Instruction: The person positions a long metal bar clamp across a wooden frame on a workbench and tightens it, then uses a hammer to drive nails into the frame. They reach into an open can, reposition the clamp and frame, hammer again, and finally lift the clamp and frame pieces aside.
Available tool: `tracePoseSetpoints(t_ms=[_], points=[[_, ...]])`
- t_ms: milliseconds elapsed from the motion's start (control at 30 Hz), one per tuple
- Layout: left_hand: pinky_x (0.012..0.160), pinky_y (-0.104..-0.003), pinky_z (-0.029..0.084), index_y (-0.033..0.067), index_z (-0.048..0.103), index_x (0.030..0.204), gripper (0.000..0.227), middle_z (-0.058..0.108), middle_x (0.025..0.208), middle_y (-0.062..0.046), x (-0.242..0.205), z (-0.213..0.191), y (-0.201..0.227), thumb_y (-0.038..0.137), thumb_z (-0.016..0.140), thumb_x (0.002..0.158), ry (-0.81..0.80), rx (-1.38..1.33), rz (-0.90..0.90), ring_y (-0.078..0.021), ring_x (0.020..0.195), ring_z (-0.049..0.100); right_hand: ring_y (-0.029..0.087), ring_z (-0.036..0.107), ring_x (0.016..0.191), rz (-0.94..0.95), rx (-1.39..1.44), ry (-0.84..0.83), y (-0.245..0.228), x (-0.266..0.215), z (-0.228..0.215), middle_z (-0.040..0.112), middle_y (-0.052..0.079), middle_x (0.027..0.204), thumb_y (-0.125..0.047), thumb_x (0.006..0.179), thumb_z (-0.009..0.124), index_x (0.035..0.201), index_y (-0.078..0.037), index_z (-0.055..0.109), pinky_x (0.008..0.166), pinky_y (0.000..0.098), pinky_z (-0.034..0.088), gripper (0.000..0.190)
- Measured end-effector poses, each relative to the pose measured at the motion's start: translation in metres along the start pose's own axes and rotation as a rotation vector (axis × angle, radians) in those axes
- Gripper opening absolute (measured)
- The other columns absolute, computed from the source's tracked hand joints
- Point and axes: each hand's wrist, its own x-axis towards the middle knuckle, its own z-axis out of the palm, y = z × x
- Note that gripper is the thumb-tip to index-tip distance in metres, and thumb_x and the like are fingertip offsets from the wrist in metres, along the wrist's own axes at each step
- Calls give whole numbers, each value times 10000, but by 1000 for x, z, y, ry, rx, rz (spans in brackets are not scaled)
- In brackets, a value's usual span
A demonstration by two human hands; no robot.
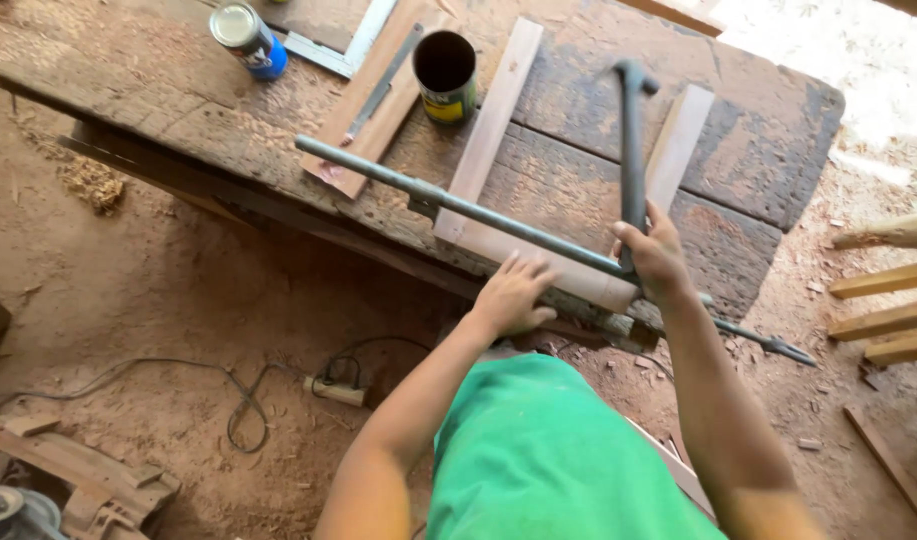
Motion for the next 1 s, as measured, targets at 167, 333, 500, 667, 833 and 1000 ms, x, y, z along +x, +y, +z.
tracePoseSetpoints(t_ms=[167, 333, 500, 667, 833, 1000], points=[[1001, -451, 486, 91, 662, 1269, 572, 698, 1185, -149, -87, -46, -55, 363, 812, 789, 147, -217, -183, -349, 1116, 642, 371, 709, 838, -182, -1035, 260, 64, 97, 15, 690, 242, 954, -75, 836, 754, 1510, -27, 426, 699, 424, 507, 751], [872, -444, 543, 73, 682, 1189, 490, 721, 1072, -130, -133, -64, -99, 334, 802, 791, 181, -212, -503, -340, 1009, 680, 472, 677, 988, 152, -457, 152, 18, 123, 59, 683, 288, 1055, -262, 888, 685, 1486, -125, 522, 820, 553, 528, 635], [880, -451, 536, 91, 690, 1175, 462, 725, 1071, -127, -70, -96, -110, 326, 808, 795, 152, -238, -322, -343, 996, 680, 409, 674, 1065, -76, -725, 262, 68, 137, 66, 689, 255, 1145, -294, 928, 713, 1447, -58, 523, 918, 484, 519, 601], [945, -447, 504, 113, 683, 1217, 447, 717, 1125, -119, 20, -110, -103, 334, 779, 840, 24, -281, 13, -331, 1066, 663, 389, 669, 1062, 0, -705, 304, 68, 100, 64, 676, 253, 1156, -273, 908, 727, 1413, -29, 542, 913, 460, 513, 591], [983, -435, 472, 121, 665, 1229, 471, 679, 1122, -92, 86, -85, -95, 339, 773, 825, -176, -210, 305, -298, 1114, 645, 256, 702, 947, -15, -744, 557, 59, 39, 12, 723, 153, 1074, -205, 1004, 655, 1302, -41, 671, 831, 387, 593, 341], [868, -452, 502, 118, 643, 1228, 576, 655, 1068, -118, 108, -41, -80, 379, 821, 747, -389, -48, 257, -311, 1029, 639, 312, 657, 1019, 103, -871, 917, 88, -32, -96, 674, 190, 1141, -177, 1022, 702, 1236, -6, 685, 850, 434, 551, 275]])
